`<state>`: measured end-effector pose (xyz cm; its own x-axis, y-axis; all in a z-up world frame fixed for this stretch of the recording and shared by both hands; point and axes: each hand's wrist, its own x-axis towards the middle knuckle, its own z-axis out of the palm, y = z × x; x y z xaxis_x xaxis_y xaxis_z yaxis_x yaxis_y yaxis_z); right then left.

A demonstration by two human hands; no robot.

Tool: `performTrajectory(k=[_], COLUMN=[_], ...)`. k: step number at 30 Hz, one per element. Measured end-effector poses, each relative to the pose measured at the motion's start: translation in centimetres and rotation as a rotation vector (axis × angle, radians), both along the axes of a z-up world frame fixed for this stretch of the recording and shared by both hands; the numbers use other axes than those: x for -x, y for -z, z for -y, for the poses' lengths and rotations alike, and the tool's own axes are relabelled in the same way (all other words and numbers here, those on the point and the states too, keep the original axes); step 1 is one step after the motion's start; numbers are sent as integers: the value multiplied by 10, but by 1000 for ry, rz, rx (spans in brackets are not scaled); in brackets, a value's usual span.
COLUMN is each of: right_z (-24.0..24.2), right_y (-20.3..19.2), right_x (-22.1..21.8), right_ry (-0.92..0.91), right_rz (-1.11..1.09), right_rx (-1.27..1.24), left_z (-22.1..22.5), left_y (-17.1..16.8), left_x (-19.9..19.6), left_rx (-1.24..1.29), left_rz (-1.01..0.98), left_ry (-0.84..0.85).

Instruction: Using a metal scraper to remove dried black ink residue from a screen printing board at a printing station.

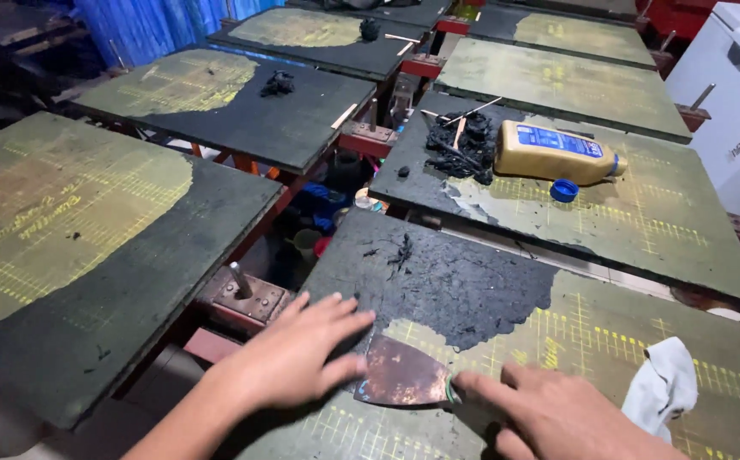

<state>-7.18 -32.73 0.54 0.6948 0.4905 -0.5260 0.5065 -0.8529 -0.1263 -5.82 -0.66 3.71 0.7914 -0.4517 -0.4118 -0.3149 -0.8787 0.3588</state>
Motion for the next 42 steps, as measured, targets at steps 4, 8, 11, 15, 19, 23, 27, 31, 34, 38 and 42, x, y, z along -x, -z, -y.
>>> performTrajectory(k=[4, 8, 11, 15, 19, 23, 27, 31, 34, 38, 42], right_z=[0, 10, 27, 38, 13, -11, -45, -71, -64, -36, -17], right_y=[0, 2, -5, -34, -38, -68, -108, -133, -112, -89, -71], right_x=[-7, -3, -5, -7, -5, -8, -16, -18, -13, -4, -3], right_ry=[66, -21, -83, -122, -178, -193, -207, -224, -212, -65, -10], right_rz=[13, 42, 70, -101, -88, -164, -41, 36, 106, -22, -163], right_rx=[-89, -302, -235, 117, 43, 146, 191, 376, 411, 439, 465], left_z=[-12, -19, -25, -30, -36, -36, -32, -32, -33, -32, -32], left_y=[12, 24, 38, 51, 74, 79, 77, 75, 75, 81, 75], left_x=[5, 6, 7, 6, 1, -3, -1, 3, 3, 7, 7], left_rx=[-4, 52, 107, 162, 274, 274, 296, 279, 288, 287, 320], left_rz=[-125, -100, -36, 78, 324, 433, 489, 489, 452, 469, 436], left_ry=[88, 87, 103, 124, 144, 95, 83, 73, 66, 73, 75])
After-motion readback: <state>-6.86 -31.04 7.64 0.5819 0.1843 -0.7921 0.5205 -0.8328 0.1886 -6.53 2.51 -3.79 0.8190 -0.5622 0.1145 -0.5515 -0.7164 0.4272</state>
